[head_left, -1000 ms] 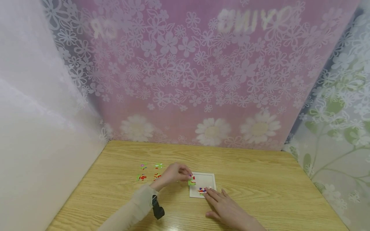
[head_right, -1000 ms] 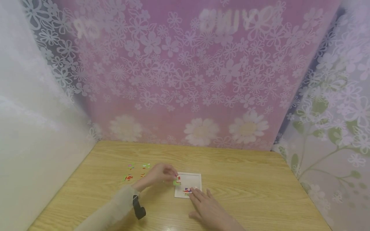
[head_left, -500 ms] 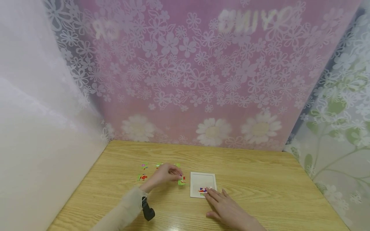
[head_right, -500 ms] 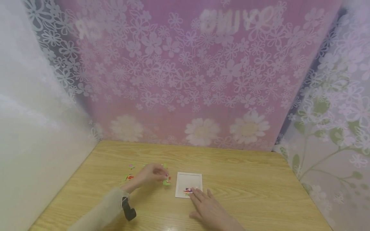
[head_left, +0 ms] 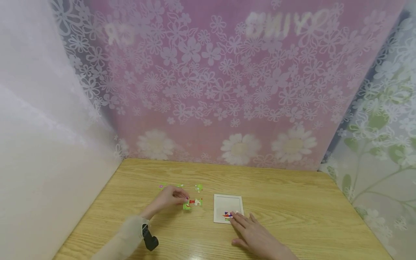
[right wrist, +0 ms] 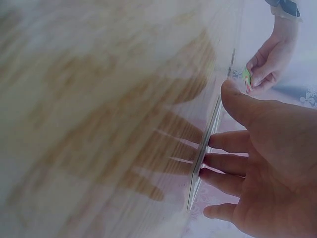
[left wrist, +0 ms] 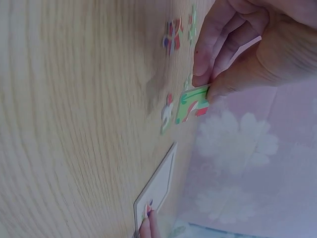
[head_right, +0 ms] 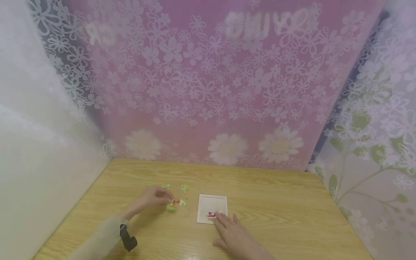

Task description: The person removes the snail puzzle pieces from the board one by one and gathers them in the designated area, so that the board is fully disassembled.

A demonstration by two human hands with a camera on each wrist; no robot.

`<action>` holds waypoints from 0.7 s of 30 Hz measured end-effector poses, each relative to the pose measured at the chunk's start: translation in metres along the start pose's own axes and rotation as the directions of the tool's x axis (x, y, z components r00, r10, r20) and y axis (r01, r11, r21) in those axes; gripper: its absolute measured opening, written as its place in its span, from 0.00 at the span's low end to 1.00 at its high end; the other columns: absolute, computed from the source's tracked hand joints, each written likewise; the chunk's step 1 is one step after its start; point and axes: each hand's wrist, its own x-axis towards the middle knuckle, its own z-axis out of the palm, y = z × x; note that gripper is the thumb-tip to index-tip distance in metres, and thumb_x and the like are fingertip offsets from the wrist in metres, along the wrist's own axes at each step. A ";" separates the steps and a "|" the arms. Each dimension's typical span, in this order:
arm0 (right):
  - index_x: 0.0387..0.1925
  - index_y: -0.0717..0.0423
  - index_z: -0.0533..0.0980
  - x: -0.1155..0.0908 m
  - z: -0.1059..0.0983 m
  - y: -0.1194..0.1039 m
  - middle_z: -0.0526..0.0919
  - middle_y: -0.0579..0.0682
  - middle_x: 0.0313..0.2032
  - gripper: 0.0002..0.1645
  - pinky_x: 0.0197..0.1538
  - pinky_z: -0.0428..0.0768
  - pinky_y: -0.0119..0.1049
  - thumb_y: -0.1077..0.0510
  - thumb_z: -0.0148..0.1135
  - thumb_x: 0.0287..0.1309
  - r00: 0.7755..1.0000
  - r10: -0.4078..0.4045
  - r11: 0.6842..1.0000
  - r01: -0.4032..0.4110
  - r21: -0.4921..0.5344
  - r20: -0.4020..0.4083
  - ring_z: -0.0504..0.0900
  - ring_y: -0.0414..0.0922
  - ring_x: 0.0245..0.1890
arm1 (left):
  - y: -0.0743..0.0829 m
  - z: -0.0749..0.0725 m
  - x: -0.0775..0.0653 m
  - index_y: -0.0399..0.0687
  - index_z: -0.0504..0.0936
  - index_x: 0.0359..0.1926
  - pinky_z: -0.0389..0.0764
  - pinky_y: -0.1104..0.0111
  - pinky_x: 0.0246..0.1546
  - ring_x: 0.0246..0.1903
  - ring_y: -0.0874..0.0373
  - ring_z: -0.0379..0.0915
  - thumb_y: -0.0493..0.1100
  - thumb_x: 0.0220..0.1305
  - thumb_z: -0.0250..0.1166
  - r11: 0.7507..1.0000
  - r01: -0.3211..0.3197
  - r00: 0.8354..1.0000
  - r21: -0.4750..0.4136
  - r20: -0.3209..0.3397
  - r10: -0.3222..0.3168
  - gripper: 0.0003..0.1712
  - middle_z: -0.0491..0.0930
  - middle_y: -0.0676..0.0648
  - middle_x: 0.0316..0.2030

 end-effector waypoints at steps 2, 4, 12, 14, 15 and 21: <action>0.68 0.64 0.71 0.000 0.000 0.000 0.70 0.61 0.70 0.40 0.64 0.71 0.62 0.36 0.51 0.73 1.000 0.003 1.000 -0.003 0.001 0.008 0.71 0.56 0.69 | -0.002 -0.006 -0.005 0.34 0.86 0.47 0.87 0.60 0.38 0.37 0.51 0.84 0.39 0.67 0.69 1.000 -0.004 1.000 -0.017 0.008 0.004 0.12 0.87 0.44 0.37; 0.69 0.65 0.70 0.000 -0.001 0.000 0.70 0.61 0.70 0.40 0.64 0.71 0.62 0.36 0.51 0.73 1.000 0.007 1.000 -0.007 0.003 0.018 0.71 0.56 0.69 | -0.005 -0.012 -0.009 0.34 0.86 0.47 0.87 0.59 0.38 0.37 0.51 0.85 0.39 0.67 0.69 1.000 -0.001 1.000 -0.020 0.008 0.001 0.12 0.87 0.43 0.37; 0.70 0.65 0.69 0.001 -0.002 0.001 0.68 0.61 0.71 0.41 0.66 0.69 0.62 0.35 0.49 0.73 0.998 0.029 0.999 -0.031 0.032 0.064 0.69 0.56 0.70 | -0.014 -0.035 -0.029 0.34 0.86 0.46 0.87 0.58 0.40 0.38 0.54 0.82 0.37 0.66 0.69 0.999 0.038 0.999 -0.036 -0.031 -0.039 0.11 0.86 0.42 0.37; 0.70 0.65 0.69 0.001 -0.002 0.001 0.68 0.61 0.71 0.41 0.65 0.69 0.63 0.35 0.49 0.73 0.997 0.030 0.999 -0.033 0.038 0.069 0.69 0.56 0.70 | -0.017 -0.040 -0.034 0.33 0.86 0.46 0.87 0.59 0.39 0.38 0.55 0.82 0.37 0.67 0.69 0.998 0.050 0.998 -0.034 -0.039 -0.052 0.12 0.86 0.42 0.37; 0.70 0.64 0.69 0.002 -0.002 0.001 0.68 0.60 0.71 0.41 0.66 0.69 0.63 0.35 0.49 0.73 0.996 0.034 0.998 -0.037 0.044 0.077 0.69 0.56 0.70 | -0.018 -0.042 -0.036 0.32 0.86 0.46 0.87 0.59 0.39 0.37 0.56 0.82 0.37 0.67 0.69 0.998 0.056 0.998 -0.036 -0.041 -0.057 0.12 0.86 0.42 0.37; 0.71 0.63 0.68 0.003 -0.002 0.000 0.66 0.59 0.73 0.43 0.67 0.67 0.63 0.34 0.48 0.73 0.990 0.062 0.995 -0.072 0.075 0.127 0.67 0.56 0.72 | -0.024 -0.053 -0.049 0.32 0.86 0.48 0.86 0.61 0.37 0.37 0.54 0.82 0.38 0.67 0.69 0.995 0.093 0.994 -0.046 -0.052 -0.096 0.14 0.87 0.43 0.37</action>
